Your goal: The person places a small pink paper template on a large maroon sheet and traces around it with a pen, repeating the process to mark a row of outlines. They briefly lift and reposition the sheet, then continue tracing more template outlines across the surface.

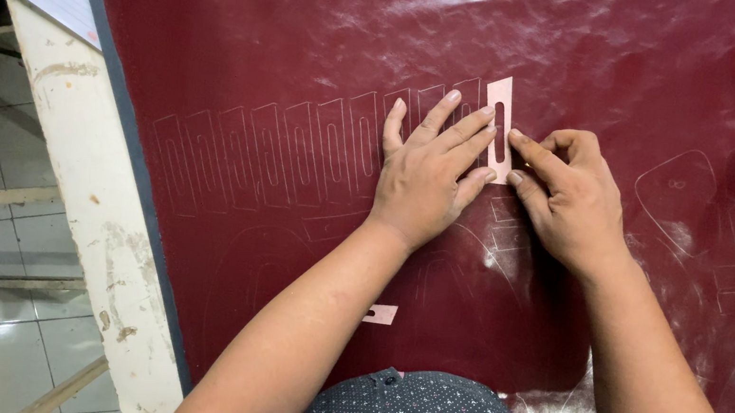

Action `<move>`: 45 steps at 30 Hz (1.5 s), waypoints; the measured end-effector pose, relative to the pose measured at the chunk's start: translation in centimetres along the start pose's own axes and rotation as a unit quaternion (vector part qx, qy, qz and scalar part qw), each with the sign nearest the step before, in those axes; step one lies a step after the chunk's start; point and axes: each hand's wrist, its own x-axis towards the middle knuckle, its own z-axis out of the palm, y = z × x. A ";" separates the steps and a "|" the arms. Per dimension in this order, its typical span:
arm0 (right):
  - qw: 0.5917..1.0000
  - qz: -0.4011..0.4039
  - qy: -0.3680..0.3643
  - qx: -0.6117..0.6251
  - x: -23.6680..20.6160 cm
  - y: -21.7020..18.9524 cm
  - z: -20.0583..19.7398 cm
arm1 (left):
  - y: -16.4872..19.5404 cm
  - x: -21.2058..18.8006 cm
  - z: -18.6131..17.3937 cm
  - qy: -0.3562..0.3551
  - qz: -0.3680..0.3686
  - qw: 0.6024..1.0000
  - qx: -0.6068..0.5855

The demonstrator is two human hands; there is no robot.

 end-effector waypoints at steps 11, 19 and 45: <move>1.000 0.002 0.002 -0.007 0.1 -0.1 0.1 | -0.1 0.1 0.1 -0.003 0.008 1.000 0.022; 1.000 0.001 0.002 -0.011 0.0 0.0 0.2 | 0.0 0.1 0.2 -0.008 0.006 1.000 0.026; 0.993 -0.008 0.026 0.115 3.7 -2.0 -2.6 | 0.2 -0.2 0.5 0.042 0.021 0.999 0.026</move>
